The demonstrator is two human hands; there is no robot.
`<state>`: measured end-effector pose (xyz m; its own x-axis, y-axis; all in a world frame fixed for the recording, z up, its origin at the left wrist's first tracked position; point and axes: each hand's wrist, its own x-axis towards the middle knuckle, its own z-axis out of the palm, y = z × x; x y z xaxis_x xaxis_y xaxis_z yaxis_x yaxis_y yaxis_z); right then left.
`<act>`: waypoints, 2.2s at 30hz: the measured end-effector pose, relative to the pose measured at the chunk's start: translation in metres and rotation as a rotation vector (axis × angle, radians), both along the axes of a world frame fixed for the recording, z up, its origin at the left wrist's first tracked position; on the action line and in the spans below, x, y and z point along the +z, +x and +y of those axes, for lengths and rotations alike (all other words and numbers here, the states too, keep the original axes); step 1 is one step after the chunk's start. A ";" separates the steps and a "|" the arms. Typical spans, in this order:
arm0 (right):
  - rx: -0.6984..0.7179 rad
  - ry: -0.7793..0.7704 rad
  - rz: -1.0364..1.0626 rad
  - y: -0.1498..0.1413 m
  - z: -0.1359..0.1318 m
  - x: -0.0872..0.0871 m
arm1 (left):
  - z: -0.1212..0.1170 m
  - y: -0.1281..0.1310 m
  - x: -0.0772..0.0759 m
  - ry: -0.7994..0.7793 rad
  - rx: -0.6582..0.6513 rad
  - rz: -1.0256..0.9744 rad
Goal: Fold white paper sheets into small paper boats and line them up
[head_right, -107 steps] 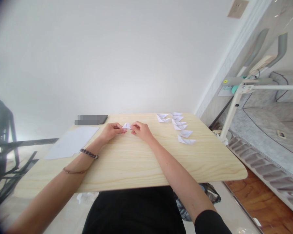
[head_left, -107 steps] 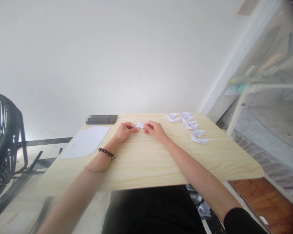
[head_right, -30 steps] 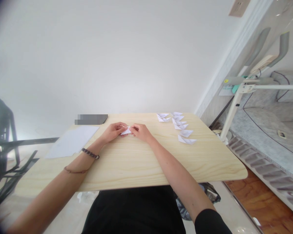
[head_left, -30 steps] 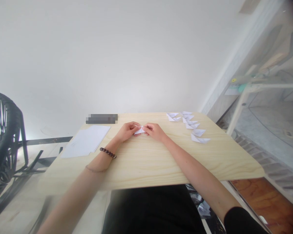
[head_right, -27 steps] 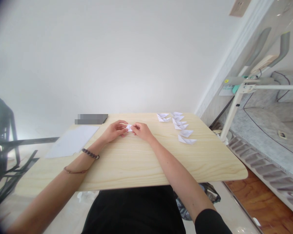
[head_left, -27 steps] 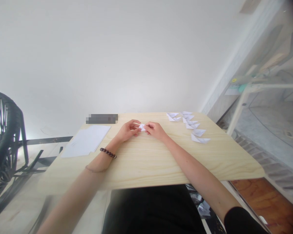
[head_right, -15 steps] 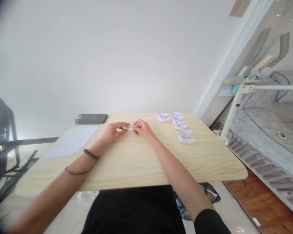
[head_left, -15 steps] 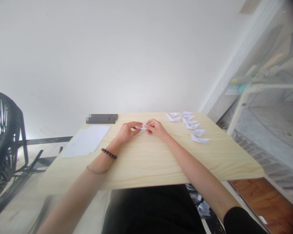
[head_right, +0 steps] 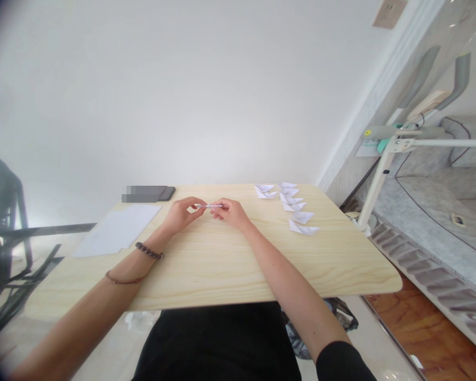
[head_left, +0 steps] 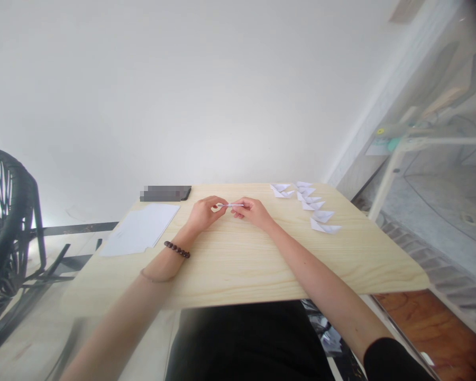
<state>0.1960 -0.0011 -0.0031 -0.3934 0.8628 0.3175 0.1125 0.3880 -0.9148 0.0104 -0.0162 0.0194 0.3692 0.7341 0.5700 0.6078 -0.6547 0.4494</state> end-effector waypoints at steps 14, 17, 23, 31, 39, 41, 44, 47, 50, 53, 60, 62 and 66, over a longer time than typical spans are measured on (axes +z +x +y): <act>-0.186 0.519 -0.320 0.001 -0.004 0.008 | -0.001 0.001 0.002 0.050 -0.043 -0.010; -0.213 0.619 -0.409 0.001 -0.007 0.012 | -0.002 0.001 0.003 0.039 -0.041 -0.019; -0.221 0.640 -0.460 -0.002 -0.009 0.013 | -0.002 0.002 0.004 0.014 -0.032 -0.028; -0.177 0.666 -0.513 -0.003 -0.008 0.011 | -0.002 0.002 0.003 -0.024 -0.062 -0.001; -0.195 0.648 -0.497 -0.003 -0.010 0.012 | -0.001 0.003 0.001 0.004 -0.050 0.016; -0.200 0.646 -0.495 -0.003 -0.010 0.012 | -0.001 0.002 0.001 0.017 -0.054 0.020; -0.200 0.648 -0.498 -0.003 -0.010 0.011 | -0.002 0.003 0.003 0.030 -0.065 0.031; -0.188 0.649 -0.502 -0.002 -0.009 0.011 | -0.002 0.003 0.003 0.026 -0.070 0.028; -0.192 0.639 -0.494 -0.002 -0.008 0.012 | -0.002 0.003 0.001 -0.002 -0.053 0.004; -0.204 0.632 -0.489 -0.002 -0.008 0.012 | 0.000 0.003 0.000 -0.033 -0.041 -0.005; -0.194 0.652 -0.498 -0.002 -0.008 0.011 | -0.001 0.003 0.001 0.004 -0.067 0.011; -0.188 0.660 -0.503 -0.002 -0.007 0.011 | -0.002 0.004 0.001 0.007 -0.060 0.016; -0.193 0.665 -0.514 -0.002 -0.005 0.011 | -0.001 0.004 0.000 -0.011 -0.036 0.003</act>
